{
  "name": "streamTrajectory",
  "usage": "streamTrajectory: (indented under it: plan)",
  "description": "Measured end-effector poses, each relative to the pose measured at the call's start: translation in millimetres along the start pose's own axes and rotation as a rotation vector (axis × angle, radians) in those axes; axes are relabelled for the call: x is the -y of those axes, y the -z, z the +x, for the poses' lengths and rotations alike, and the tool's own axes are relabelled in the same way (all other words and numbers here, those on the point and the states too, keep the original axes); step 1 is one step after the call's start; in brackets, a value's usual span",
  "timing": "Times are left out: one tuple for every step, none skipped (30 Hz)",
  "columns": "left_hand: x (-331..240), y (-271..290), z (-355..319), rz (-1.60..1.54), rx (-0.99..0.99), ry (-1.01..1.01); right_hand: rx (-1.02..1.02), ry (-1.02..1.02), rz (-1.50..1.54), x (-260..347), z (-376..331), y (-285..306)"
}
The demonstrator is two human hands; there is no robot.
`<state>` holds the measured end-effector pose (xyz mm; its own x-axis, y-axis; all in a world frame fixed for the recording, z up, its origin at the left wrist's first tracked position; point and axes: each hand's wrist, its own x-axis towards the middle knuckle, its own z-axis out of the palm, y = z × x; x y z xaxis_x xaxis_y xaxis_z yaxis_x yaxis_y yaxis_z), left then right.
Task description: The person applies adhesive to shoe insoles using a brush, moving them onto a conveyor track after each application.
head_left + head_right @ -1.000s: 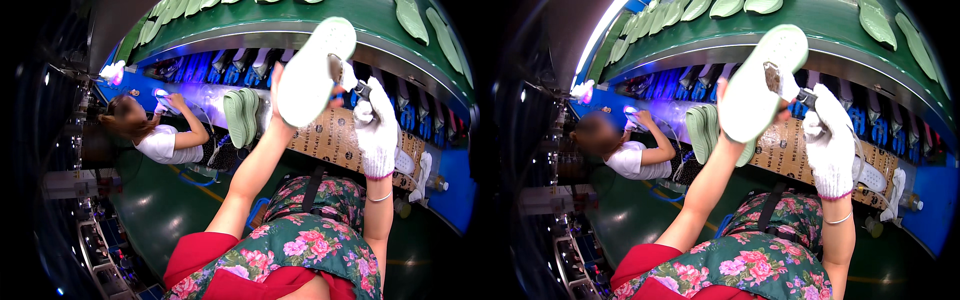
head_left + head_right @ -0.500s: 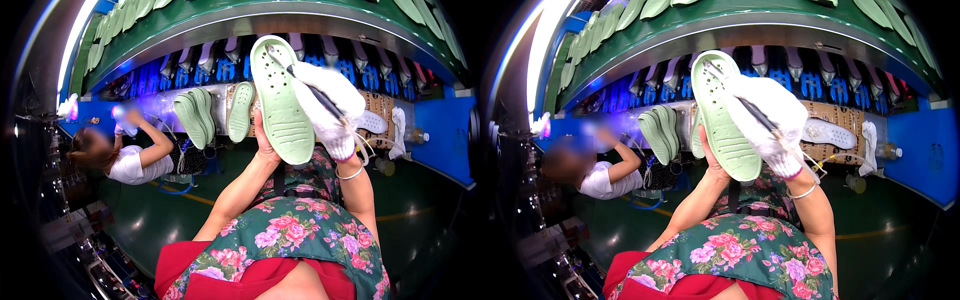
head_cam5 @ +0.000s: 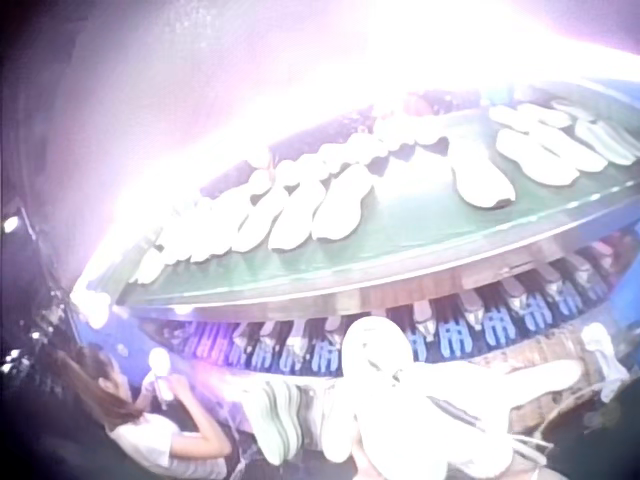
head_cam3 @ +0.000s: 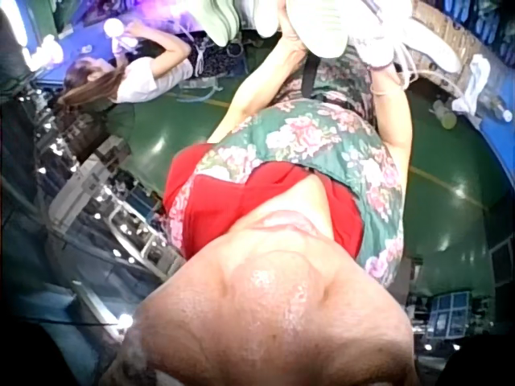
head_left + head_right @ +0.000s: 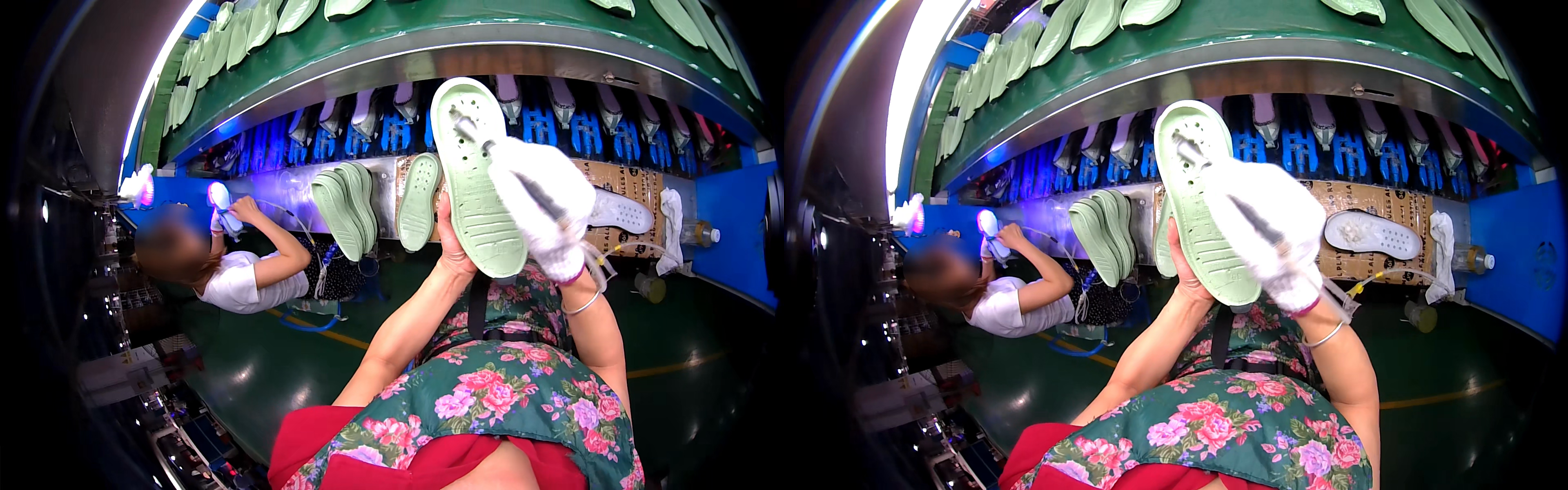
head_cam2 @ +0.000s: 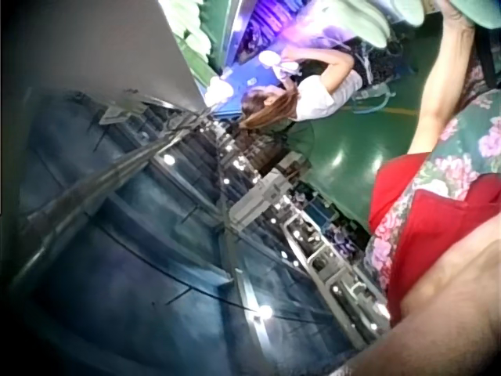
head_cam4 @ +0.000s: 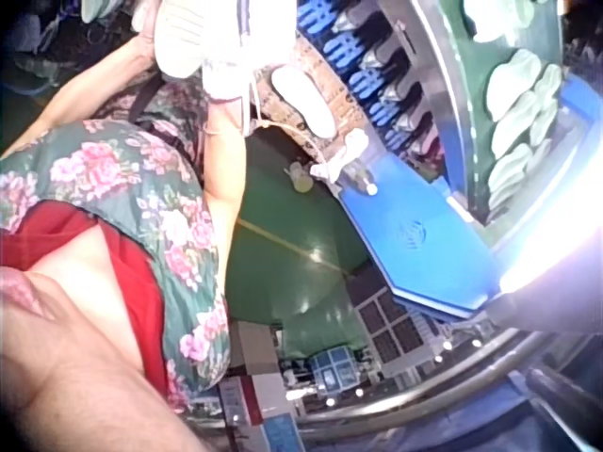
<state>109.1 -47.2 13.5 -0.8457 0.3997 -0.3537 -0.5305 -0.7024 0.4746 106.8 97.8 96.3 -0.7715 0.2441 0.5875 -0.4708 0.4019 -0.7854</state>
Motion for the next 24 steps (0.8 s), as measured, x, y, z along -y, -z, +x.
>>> streamTrajectory:
  plan:
    - [-4,-5,3,0.021,0.002,0.003,0.067,-0.024,-0.075,3,-12,-2]
    - [-6,-8,6,0.039,0.001,0.009,0.161,0.081,-0.181,-1,-15,-3]
    - [-7,-12,14,-0.094,0.231,-0.021,0.192,0.054,-0.094,-2,-14,-2]
    - [-11,-17,13,-0.099,0.188,-0.049,0.223,0.027,-0.006,-3,-12,-3]
    - [-14,-17,14,-0.057,0.179,-0.075,0.149,-0.107,0.116,-3,-11,-4]
    - [-16,-17,15,-0.014,0.170,-0.101,0.073,-0.240,0.239,-4,-10,-6]
    - [-17,-16,13,0.059,0.020,-0.092,-0.016,-0.221,0.285,-8,-8,-6]
    - [-17,-14,17,0.060,0.018,-0.087,-0.056,-0.178,0.233,-12,-8,-5]
    - [-16,-14,20,0.071,0.011,-0.092,-0.025,-0.034,0.110,-13,-8,-2]
    - [-16,-15,22,0.081,0.003,-0.097,0.006,0.110,-0.013,-13,-8,-1]
    - [-17,-18,25,-0.009,0.122,-0.058,0.057,0.007,0.029,-7,-19,-5]
    - [-18,-21,29,-0.099,0.241,-0.018,0.159,0.132,-0.074,-6,-18,-2]
    - [-18,-13,35,-0.143,0.349,0.017,0.178,0.096,-0.021,-2,-20,-4]
    - [-18,-12,39,-0.152,0.396,-0.011,0.195,0.056,0.021,2,-25,-4]
    - [-17,-12,43,-0.223,0.412,-0.019,0.213,0.026,0.122,-2,-21,0]
    - [-17,-12,46,-0.295,0.429,-0.027,0.193,0.001,0.132,-12,-22,0]
    - [-21,-19,45,-0.307,0.366,-0.033,0.101,-0.076,0.182,-16,-23,-4]
    - [-24,-22,46,-0.271,0.220,-0.087,0.008,-0.152,0.232,-17,-21,-6]
    - [-23,-20,47,-0.274,0.313,-0.057,0.040,0.028,0.075,-17,-17,1]
    - [-24,-18,48,-0.271,0.412,-0.032,0.092,0.098,0.004,-13,-20,1]
    - [-26,-21,51,-0.314,0.443,0.008,0.169,0.124,-0.025,-11,-25,0]
    - [-28,-24,50,-0.268,0.435,0.034,0.246,0.149,-0.056,-9,-31,-3]
    - [-32,-24,51,-0.245,0.526,0.053,0.260,0.123,0.034,-8,-33,-9]
    - [-35,-21,55,-0.221,0.616,0.073,0.279,0.093,0.118,-5,-32,-6]
